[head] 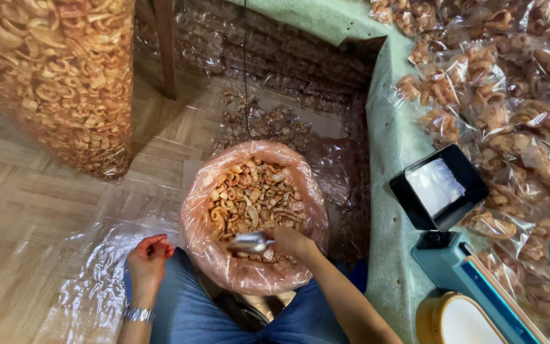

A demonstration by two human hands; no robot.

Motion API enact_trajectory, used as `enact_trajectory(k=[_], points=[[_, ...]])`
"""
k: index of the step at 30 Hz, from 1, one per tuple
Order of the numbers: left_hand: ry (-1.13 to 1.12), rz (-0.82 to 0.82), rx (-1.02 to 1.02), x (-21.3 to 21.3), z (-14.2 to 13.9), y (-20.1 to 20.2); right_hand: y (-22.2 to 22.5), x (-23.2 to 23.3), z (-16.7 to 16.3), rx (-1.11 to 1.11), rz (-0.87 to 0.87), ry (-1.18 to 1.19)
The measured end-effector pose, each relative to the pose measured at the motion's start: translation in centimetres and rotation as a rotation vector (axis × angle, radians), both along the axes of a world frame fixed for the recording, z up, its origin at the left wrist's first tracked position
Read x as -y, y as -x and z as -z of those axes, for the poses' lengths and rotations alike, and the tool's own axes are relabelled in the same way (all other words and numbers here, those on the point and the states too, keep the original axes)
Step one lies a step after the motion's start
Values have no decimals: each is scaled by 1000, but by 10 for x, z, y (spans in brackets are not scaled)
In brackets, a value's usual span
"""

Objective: The person scoops fried snacks from a large bag into small plastic bags, seals them using a heat sealer, and places the finished packages on a table. The process is repeated continuously.

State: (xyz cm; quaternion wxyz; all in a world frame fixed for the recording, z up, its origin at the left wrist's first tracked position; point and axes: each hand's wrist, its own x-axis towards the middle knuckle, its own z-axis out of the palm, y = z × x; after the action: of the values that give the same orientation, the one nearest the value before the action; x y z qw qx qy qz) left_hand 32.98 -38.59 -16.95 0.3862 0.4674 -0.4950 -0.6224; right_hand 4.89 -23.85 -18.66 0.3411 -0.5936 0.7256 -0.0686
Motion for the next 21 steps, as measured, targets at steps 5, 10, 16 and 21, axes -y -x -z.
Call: enact_trajectory(k=[5,10,16,21], points=[[-14,82,272,16,7,42,-17,28,24,328,45,-154],[-126,234,337,20,14,58,-31,32,34,870,627,-297],[-178,391,283,24,16,66,-49,45,38,416,633,-160],[-306,451,285,20,10,67,-50,47,41,726,651,-206]])
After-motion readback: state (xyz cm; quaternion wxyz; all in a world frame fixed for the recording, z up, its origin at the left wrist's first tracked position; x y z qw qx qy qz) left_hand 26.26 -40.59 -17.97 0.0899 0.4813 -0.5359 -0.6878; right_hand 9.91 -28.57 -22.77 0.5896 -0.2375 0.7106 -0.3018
